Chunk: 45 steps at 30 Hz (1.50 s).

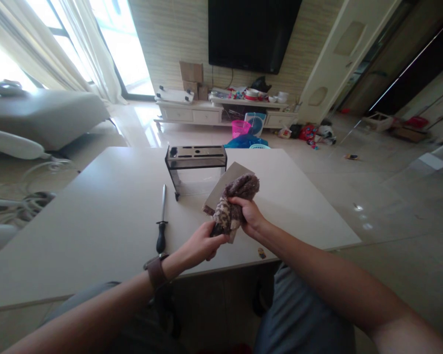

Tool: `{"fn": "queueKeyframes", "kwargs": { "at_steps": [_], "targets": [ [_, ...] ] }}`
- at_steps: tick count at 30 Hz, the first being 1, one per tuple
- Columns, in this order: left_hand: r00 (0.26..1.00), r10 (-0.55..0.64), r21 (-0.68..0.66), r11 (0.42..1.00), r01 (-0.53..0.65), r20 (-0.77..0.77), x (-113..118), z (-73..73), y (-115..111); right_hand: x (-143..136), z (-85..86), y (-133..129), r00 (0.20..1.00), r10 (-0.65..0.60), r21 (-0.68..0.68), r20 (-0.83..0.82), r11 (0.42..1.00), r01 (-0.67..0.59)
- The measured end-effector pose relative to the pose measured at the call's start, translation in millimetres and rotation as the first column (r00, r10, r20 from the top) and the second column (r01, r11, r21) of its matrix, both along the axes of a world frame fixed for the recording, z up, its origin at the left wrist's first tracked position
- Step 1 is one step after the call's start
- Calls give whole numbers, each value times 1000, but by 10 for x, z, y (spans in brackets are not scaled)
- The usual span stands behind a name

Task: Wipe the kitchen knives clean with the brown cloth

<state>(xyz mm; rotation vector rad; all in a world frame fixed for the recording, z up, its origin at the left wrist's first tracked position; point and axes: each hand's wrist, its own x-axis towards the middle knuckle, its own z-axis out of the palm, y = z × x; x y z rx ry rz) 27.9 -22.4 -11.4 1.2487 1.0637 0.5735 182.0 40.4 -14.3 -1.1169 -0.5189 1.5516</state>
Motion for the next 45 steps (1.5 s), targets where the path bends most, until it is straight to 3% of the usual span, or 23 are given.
{"fn": "queueKeyframes", "kwargs": {
  "at_steps": [25, 31, 36, 39, 45],
  "targets": [
    [1000, 2, -24, 1000, -2, 15, -3, -50, -11, -14, -40, 3, 1000, -2, -2, 5, 1000, 2],
    [997, -20, 114, 993, 28, -69, -55, 25, 103, 20, 40, 51, 1000, -15, 27, 20, 1000, 15],
    [991, -53, 229, 970, 80, -122, -227, 114, 315, 210, 228, 194, 996, -83, 173, 43, 982, 74],
    [983, -53, 273, 957, 100, -174, -275, 147, 322, 323, 280, 254, 991, -133, 208, 31, 970, 123],
    [983, -67, 260, 959, 110, -169, -137, 117, 108, 173, 135, 103, 998, -43, 40, -41, 998, 45]
  ]
}}
